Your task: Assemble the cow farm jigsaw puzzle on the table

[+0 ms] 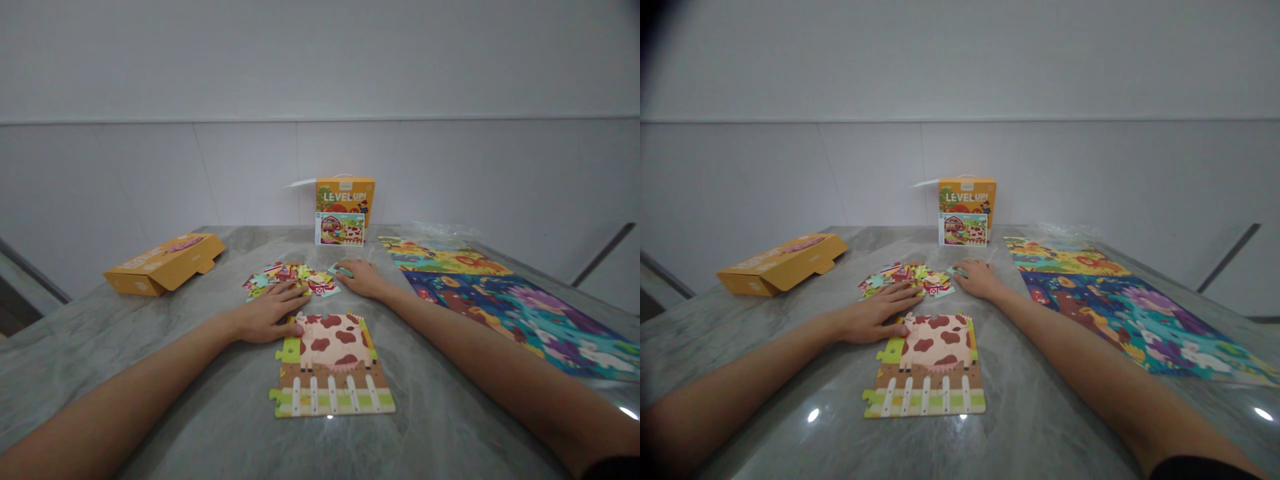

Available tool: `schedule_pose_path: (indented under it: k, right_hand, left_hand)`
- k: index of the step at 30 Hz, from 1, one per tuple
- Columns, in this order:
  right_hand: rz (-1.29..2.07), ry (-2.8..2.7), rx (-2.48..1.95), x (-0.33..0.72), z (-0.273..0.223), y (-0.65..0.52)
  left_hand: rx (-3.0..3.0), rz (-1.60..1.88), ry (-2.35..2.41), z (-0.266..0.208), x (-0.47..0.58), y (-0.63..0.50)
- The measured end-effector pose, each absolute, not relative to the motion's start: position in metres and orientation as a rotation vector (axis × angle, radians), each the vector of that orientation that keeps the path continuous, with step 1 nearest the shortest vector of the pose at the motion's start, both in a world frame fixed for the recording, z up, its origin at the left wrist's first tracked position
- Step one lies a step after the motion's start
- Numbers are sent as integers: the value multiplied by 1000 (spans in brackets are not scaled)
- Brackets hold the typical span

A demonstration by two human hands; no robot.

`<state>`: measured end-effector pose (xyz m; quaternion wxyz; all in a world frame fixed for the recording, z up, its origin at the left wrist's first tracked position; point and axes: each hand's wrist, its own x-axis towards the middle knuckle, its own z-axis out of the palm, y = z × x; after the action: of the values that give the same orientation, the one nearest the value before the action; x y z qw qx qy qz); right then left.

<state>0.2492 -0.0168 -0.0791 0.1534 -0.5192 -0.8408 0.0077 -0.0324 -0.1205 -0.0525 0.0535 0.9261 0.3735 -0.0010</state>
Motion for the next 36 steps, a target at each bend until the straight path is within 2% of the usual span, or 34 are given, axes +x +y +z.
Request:
schedule_pose_path:
  k: [5, 8, 14, 20, 23, 27, 31, 33, 36]
  right_hand:
    - [-74, -2307, -1516, 246, -75, -24]
    - [-103, -2369, -1342, 243, -75, -29]
    - [105, -2553, -988, 237, -81, -29]
    - [128, -2471, -956, 237, -81, -27]
    - [17, -2338, -981, 238, -80, -28]
    - [-204, -2125, -1277, 241, -79, -29]
    - [-206, -2090, -1541, 245, -80, -28]
    - [-180, -2093, -1475, 246, -81, -27]
    - [-63, -2268, -1150, 244, -81, -27]
  left_hand:
    - [2807, -31, 1141, -54, -33, -120]
    - [2818, -39, 1150, -53, -33, -120]
    - [2810, -54, 1163, -52, -31, -121]
    - [2826, -65, 1163, -50, -30, -122]
    - [2817, -77, 1172, -49, -30, -122]
    - [2817, -83, 1170, -48, -29, -124]
    - [2823, -53, 1155, -50, -31, -124]
    - [2828, -25, 1142, -51, -31, -123]
    - [2852, 43, 1119, -53, -31, -121]
